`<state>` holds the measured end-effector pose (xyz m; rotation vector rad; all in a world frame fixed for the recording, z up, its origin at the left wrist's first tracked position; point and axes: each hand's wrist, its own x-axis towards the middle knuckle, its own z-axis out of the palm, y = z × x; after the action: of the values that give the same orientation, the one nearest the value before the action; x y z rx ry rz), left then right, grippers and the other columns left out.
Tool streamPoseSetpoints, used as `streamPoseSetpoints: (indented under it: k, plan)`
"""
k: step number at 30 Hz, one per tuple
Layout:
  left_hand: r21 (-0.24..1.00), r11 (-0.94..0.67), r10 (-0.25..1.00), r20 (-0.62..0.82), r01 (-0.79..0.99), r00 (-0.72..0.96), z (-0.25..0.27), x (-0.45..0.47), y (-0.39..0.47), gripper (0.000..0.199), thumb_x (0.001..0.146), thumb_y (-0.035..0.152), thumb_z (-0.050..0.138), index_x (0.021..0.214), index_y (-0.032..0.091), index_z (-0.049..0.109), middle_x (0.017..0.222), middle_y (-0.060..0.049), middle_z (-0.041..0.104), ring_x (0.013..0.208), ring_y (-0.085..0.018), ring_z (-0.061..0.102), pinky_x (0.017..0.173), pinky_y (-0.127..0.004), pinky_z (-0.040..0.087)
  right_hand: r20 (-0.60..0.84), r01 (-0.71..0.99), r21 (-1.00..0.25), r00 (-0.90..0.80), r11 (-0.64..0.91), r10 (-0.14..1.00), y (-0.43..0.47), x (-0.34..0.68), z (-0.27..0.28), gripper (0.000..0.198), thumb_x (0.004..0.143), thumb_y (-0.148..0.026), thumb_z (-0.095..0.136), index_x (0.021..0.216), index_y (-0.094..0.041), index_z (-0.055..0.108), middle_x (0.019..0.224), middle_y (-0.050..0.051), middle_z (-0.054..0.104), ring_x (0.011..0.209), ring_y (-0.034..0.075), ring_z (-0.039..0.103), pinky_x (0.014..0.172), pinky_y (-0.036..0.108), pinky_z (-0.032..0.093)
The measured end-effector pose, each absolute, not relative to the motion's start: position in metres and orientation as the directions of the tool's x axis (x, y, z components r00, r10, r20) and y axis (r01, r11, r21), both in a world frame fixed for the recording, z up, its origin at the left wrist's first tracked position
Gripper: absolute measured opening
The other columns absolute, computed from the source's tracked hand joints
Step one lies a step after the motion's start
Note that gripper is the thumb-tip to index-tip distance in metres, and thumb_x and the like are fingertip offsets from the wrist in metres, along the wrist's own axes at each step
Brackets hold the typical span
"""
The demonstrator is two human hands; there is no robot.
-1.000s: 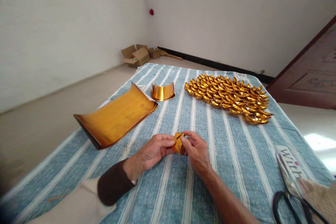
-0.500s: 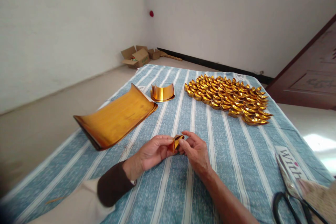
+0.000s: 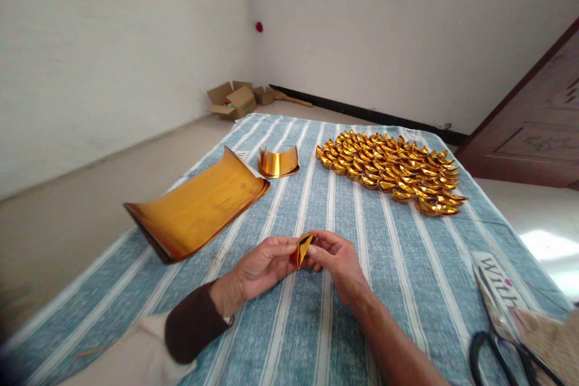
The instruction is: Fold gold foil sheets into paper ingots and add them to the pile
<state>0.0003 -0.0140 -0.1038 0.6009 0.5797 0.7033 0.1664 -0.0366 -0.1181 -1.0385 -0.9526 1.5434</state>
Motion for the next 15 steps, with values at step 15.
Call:
streamPoseSetpoints:
  k: [15]
  plan:
    - [0.730,0.583,0.733,-0.282,-0.357,0.619,-0.1004,0.0001,-0.0169,0.015,0.073,0.018,0.071,0.080,0.005,0.072,0.079,-0.011,0.069,0.075,-0.018,0.064,0.081,-0.030,0.046,-0.237,-0.505,-0.817,-0.147,-0.278,0.960,-0.0390,0.1647,-0.1163,0.052,0.051,-0.035,0.090,0.097,-0.020,0.070,0.079,0.003,0.073,0.050,0.010,0.057,0.047,0.022,0.043]
